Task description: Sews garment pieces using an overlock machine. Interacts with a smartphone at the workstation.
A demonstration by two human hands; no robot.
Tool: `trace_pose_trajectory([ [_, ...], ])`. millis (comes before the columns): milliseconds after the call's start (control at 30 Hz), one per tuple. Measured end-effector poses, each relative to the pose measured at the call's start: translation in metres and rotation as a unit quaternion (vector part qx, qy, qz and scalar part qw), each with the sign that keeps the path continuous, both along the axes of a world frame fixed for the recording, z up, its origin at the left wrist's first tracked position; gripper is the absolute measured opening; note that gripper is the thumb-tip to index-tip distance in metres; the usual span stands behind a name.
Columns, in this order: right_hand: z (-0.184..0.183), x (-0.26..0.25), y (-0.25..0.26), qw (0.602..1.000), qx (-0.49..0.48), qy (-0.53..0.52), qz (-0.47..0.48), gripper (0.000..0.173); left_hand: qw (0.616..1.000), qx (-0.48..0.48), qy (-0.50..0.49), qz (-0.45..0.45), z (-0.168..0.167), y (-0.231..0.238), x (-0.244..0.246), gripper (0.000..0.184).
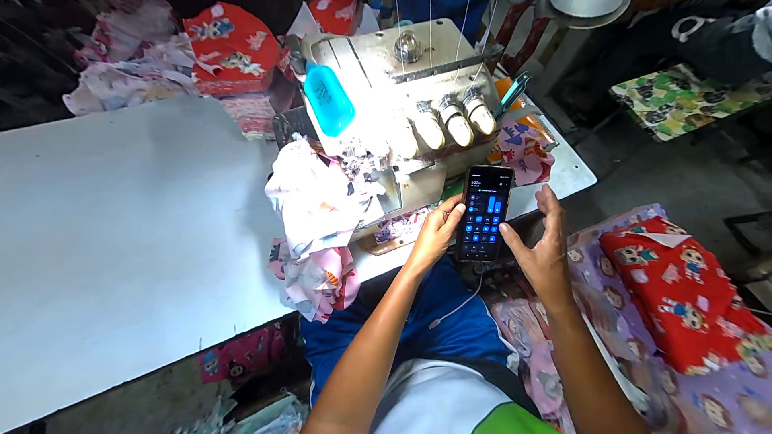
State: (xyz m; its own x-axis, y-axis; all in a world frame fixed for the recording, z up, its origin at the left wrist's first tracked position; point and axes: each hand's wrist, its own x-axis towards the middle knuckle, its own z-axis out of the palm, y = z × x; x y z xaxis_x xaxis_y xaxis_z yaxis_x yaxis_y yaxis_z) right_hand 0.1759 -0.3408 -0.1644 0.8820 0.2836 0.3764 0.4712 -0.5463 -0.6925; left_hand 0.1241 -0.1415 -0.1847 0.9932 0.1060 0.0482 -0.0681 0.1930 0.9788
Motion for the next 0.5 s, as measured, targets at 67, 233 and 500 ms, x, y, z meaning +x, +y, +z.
trace_pose_trajectory([
  [67, -0.010, -0.010, -0.009, 1.000, -0.015, 0.006, 0.000, 0.086, 1.000, 0.003, 0.001, 0.001, -0.001, 0.000, 0.000, 0.036],
  [233, -0.022, -0.026, -0.015, 0.999, -0.024, 0.025, -0.004, 0.084, 1.000, -0.001, 0.006, -0.007, -0.001, 0.000, -0.003, 0.037],
  [500, 0.001, -0.010, 0.002, 0.999, 0.020, 0.036, 0.023, 0.078, 1.000, -0.001, 0.008, -0.012, 0.000, 0.001, -0.004, 0.039],
])
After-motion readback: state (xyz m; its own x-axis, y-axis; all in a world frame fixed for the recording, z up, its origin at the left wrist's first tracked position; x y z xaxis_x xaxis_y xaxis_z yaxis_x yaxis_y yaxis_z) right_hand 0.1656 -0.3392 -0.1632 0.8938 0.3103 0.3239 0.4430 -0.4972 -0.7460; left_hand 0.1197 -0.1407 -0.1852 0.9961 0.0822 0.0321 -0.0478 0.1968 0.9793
